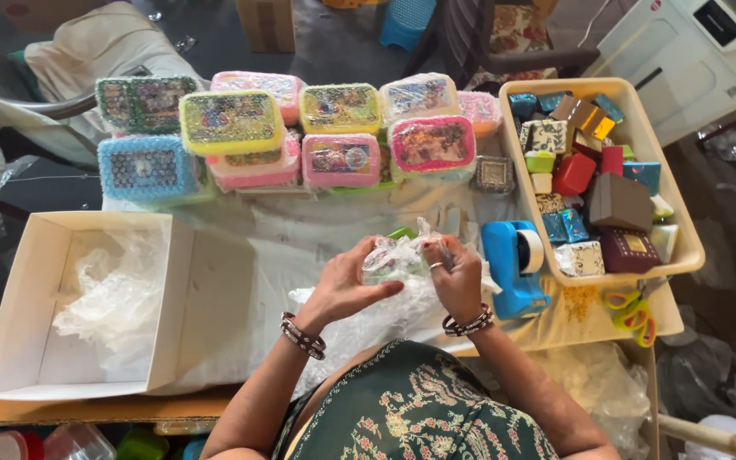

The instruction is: The person wipes a small green plastic container with a white cloth, then picks up a sheet of bubble wrap and wraps the container with it. The wrapped container is placed on the table among other already-wrapped containers.

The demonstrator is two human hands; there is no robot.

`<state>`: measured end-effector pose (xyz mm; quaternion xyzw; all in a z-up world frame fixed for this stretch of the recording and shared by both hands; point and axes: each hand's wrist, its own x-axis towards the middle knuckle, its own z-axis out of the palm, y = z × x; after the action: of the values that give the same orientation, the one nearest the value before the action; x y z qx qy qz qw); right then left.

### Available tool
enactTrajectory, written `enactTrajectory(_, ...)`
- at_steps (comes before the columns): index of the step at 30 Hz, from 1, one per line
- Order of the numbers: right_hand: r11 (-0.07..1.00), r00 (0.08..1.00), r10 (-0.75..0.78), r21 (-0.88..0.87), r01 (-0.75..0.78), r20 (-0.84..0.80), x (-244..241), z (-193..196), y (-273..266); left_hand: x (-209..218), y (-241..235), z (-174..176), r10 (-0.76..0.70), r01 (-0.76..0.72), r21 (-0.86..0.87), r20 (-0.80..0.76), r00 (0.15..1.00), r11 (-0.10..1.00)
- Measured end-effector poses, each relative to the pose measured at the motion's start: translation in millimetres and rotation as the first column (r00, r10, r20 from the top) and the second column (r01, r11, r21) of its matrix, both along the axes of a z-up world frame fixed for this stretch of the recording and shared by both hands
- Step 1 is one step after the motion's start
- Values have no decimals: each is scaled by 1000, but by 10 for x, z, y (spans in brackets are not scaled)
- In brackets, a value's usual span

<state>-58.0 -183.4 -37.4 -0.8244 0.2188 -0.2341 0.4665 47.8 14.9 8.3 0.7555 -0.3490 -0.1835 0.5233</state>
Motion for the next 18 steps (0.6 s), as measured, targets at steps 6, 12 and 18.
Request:
enactTrajectory(6,992,991,125,7,-125,-40,-137,50,92,-46,-82,-142,-22,21,-10,-235,972,1000)
enactTrajectory(12,939,929,261,-294,-182,261,-171,351,265,-67,-116,-375,-41,24,-93,-191,981,995)
enactTrajectory(18,830,936,305,-532,-170,177,-70,450,346,-94,-97,-226,51,-60,-36,-203,978,998)
